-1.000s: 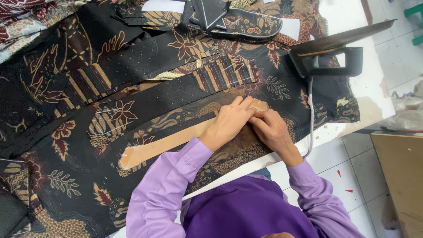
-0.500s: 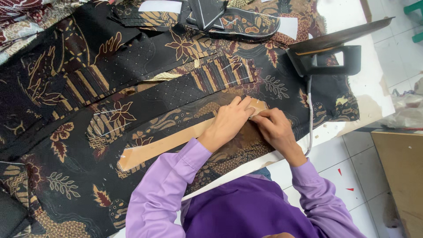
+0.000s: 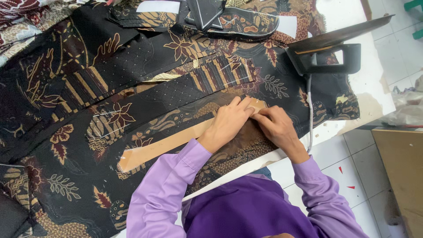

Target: The person aligns a long beige paper pattern piece on a dark patterned fabric laid on a table. They repeatedly adjust the pattern's position, smooth it down, and lift and reposition it to ensure proper alignment with the fabric design.

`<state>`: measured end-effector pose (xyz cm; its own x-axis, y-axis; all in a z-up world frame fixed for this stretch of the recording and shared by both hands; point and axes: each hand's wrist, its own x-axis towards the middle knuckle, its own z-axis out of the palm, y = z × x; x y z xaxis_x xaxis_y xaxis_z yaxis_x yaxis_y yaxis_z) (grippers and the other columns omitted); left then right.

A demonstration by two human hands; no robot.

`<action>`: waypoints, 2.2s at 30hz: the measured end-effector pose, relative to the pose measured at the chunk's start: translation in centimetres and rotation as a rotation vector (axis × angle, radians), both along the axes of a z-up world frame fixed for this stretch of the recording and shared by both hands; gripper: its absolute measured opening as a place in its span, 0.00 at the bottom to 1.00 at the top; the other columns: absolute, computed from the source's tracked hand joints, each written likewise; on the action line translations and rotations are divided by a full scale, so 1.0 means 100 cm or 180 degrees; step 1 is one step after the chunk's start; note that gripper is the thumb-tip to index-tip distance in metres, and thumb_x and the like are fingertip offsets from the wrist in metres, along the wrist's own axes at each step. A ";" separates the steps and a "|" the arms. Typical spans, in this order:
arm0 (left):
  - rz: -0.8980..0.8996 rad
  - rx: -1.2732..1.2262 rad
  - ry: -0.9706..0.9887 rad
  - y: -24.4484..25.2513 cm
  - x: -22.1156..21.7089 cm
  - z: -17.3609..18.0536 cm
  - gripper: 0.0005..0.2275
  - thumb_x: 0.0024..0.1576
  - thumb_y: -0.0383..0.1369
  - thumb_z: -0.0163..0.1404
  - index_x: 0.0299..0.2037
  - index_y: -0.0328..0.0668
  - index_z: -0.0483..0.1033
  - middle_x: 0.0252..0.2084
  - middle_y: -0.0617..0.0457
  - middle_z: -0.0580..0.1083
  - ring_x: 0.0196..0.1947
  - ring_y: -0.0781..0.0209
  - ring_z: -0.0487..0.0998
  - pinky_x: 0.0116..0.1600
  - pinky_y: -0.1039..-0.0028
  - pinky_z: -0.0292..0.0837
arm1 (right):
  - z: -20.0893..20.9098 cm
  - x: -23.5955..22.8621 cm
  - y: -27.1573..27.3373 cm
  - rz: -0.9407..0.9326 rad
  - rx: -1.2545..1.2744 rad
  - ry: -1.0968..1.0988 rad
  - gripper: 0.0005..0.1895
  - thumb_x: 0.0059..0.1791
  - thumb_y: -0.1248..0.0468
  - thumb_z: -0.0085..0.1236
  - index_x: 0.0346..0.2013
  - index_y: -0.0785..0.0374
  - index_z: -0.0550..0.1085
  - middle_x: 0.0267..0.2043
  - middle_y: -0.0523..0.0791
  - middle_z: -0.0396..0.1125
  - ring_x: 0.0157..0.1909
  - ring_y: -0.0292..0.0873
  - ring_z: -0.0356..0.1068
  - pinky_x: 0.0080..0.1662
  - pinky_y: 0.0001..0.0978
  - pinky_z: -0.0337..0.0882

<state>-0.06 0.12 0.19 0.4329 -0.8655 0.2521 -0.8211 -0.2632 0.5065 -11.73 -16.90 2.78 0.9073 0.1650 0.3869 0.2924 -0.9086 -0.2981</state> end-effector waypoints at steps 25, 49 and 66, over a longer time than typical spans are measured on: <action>0.0273 -0.0355 0.0199 0.029 -0.005 0.015 0.12 0.54 0.23 0.47 0.47 0.35 0.75 0.57 0.45 0.71 0.57 0.47 0.74 0.50 0.61 0.76 | 0.004 0.005 -0.024 -0.1317 0.0569 -0.0116 0.11 0.50 0.67 0.67 0.46 0.64 0.77 0.47 0.51 0.67 0.50 0.53 0.69 0.51 0.43 0.70; 0.2142 0.0927 0.0471 0.209 -0.033 0.049 0.18 0.49 0.34 0.59 0.50 0.42 0.75 0.46 0.47 0.71 0.50 0.45 0.70 0.55 0.58 0.64 | 0.002 0.010 -0.006 -0.0855 0.0489 0.0110 0.16 0.46 0.57 0.67 0.44 0.58 0.74 0.46 0.44 0.68 0.48 0.48 0.65 0.48 0.40 0.60; 0.2301 0.0599 0.1546 0.238 -0.058 0.071 0.08 0.54 0.34 0.55 0.41 0.43 0.78 0.40 0.52 0.76 0.43 0.52 0.79 0.45 0.66 0.74 | 0.028 -0.010 -0.020 -0.1108 0.0844 0.1720 0.18 0.42 0.58 0.70 0.41 0.62 0.78 0.34 0.46 0.69 0.31 0.44 0.68 0.37 0.37 0.68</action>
